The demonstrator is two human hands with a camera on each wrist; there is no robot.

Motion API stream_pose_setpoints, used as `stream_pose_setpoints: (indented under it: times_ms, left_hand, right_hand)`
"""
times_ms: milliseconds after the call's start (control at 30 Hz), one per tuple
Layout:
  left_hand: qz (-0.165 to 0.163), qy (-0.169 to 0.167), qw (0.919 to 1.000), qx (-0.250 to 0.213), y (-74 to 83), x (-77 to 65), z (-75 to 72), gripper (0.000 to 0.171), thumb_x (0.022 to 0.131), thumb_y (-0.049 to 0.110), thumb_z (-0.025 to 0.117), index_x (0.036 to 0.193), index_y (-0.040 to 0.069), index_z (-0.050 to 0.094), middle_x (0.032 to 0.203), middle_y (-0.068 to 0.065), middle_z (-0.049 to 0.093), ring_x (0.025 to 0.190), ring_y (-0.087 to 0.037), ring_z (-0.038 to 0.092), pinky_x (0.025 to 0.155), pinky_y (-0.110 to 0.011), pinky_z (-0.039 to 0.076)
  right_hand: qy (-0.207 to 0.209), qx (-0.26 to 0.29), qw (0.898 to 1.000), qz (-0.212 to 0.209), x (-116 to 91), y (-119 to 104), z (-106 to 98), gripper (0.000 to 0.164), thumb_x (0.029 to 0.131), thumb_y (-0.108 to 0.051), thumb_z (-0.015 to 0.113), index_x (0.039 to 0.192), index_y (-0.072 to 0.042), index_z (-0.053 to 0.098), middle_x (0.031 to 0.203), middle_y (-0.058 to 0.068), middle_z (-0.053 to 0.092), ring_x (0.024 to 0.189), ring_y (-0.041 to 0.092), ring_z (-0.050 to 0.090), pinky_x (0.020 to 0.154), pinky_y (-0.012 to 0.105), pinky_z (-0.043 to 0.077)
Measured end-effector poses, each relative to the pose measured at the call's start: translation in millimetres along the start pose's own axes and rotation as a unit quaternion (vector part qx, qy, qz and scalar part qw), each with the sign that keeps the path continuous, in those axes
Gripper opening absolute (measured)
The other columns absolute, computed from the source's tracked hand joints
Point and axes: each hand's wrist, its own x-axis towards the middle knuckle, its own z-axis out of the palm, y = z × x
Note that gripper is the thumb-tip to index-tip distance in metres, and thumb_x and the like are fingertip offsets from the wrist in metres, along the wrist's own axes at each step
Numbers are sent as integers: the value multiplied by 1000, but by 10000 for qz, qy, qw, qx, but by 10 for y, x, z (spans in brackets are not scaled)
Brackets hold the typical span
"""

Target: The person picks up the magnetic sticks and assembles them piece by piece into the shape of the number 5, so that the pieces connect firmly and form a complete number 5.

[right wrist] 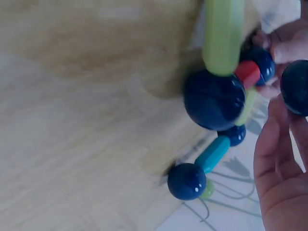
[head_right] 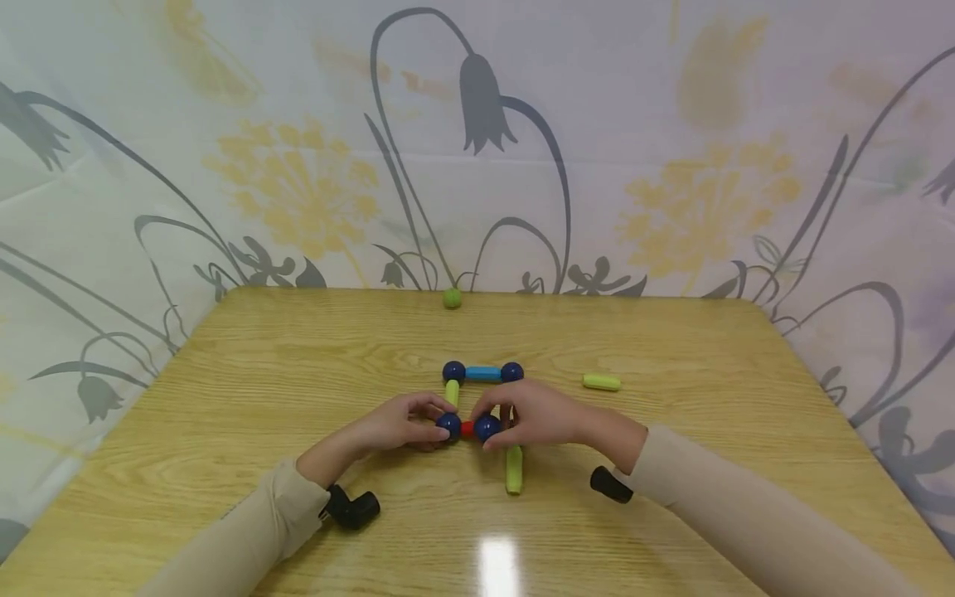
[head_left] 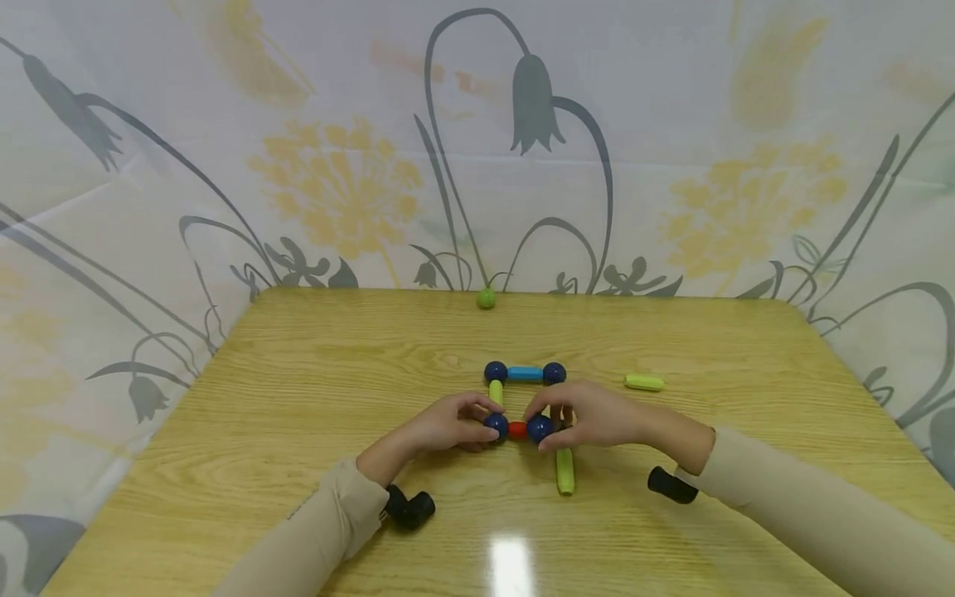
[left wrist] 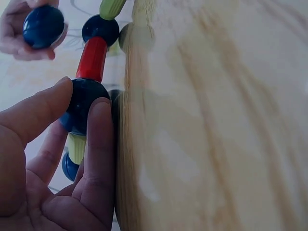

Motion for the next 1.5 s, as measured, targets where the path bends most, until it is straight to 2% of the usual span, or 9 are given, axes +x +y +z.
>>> stream_pose_setpoints:
  times_ms: [200,467,633,900,1133,1333,1500]
  left_hand:
    - [-25,112,9999,-18,19,6,13,34,89,5,63,122,-1,55,112,-17,55,89,-22,63,75,-33,54]
    - [-11,340,9994,107,41,22,43,32,89,6,63,120,0,56,112,-17,55,81,-21,64,71,-33,55]
    - [-83,419,9989,191,44,35,51,34,90,9,63,123,3,56,115,-16,54,74,-20,64,67,-33,56]
    - [-132,550,9981,237,41,70,49,36,92,10,60,127,5,53,119,-16,51,68,-19,63,61,-33,56]
    - [-209,466,9986,139,61,79,32,36,93,11,59,128,6,52,121,-15,50,69,-20,63,60,-33,56]
    - [-214,434,9988,115,70,71,27,37,93,11,59,129,7,51,120,-15,50,69,-20,62,61,-33,56]
    - [-193,418,9988,162,59,71,35,37,93,11,59,129,6,51,120,-16,50,69,-19,62,61,-34,56]
  right_hand:
    - [-316,394,9987,-7,-141,-20,80,36,86,-32,67,113,-8,62,97,-8,62,71,4,55,60,23,49]
    - [-742,444,9963,-1,-301,4,183,35,89,-35,62,115,-12,60,101,-10,61,70,0,54,61,20,47]
    - [-818,346,9960,-128,-361,32,215,32,90,-35,61,115,-15,59,99,-12,60,70,-1,53,61,19,47]
    - [-761,148,9953,-584,-403,91,261,29,88,-29,65,114,-15,59,101,-11,58,79,4,52,66,20,48]
    - [-526,-97,9945,-903,-437,100,254,31,82,-12,72,110,-14,60,107,-7,58,97,5,54,83,28,49]
    - [-444,-210,9943,-944,-474,88,231,33,79,-6,72,109,-15,61,111,-4,58,102,9,54,87,30,48]
    - [-273,133,9965,-777,-520,92,199,31,81,-6,71,109,-13,61,114,5,57,98,12,56,80,29,51]
